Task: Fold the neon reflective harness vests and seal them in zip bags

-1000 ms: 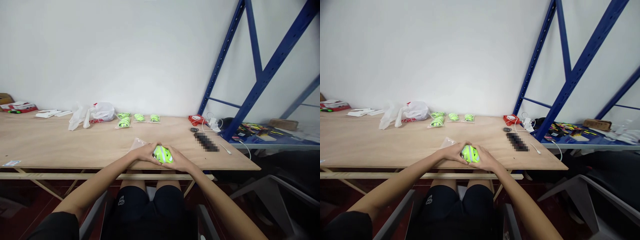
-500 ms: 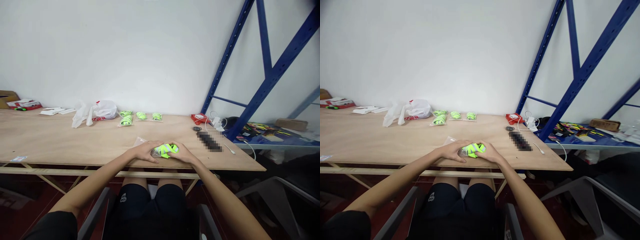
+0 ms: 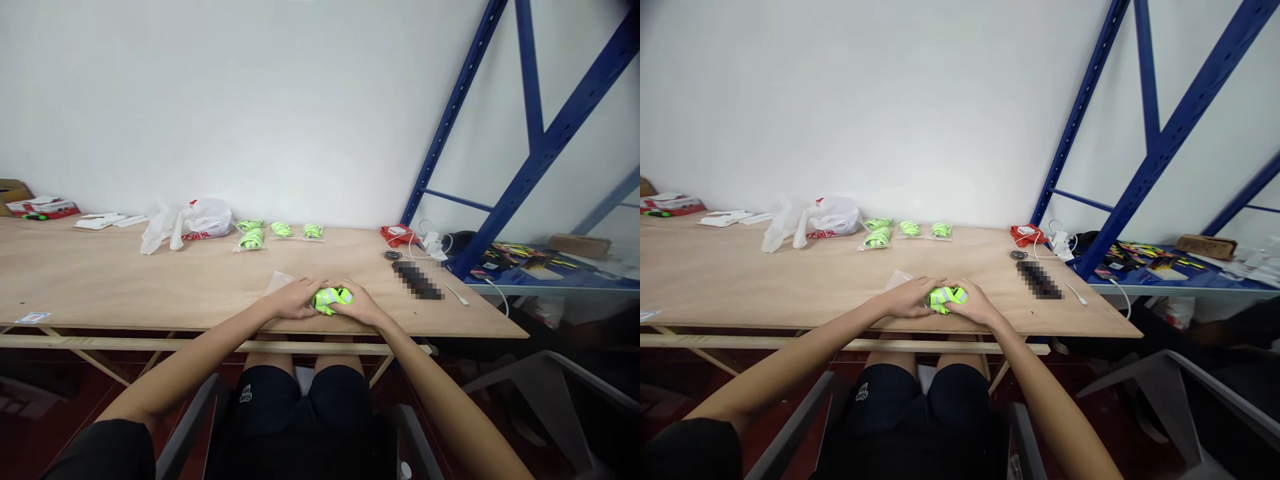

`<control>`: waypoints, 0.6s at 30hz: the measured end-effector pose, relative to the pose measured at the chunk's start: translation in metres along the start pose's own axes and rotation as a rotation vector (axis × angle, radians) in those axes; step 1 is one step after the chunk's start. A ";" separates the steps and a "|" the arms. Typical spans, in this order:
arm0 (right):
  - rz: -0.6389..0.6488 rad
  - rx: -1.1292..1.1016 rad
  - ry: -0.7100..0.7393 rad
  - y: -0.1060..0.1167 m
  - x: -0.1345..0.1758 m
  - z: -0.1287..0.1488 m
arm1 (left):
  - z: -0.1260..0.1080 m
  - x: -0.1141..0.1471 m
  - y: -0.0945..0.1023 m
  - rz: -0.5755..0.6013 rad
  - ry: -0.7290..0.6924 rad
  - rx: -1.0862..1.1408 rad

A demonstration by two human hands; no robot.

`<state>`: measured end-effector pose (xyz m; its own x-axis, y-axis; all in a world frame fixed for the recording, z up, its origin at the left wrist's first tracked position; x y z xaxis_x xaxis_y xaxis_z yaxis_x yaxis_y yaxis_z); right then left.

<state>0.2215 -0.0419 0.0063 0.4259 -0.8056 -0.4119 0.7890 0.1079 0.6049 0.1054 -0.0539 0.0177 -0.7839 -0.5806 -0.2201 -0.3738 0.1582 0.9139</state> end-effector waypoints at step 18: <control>-0.299 -0.119 0.050 0.033 0.007 0.025 | -0.011 -0.007 0.050 -0.351 0.162 0.300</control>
<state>0.2398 -0.0586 0.0400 0.1864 -0.7827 -0.5939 0.9275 -0.0593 0.3692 0.0974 -0.0507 0.0684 -0.5064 -0.7532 -0.4199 -0.7471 0.1400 0.6498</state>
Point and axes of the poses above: each hand's wrist, its own x-axis away from the middle knuckle, its own y-axis out of the back of the hand, z = x × y, the point moved 10 cm from there along -x, towards the middle knuckle, and after that the axes turned 8 degrees about y, right-handed, at the moved point
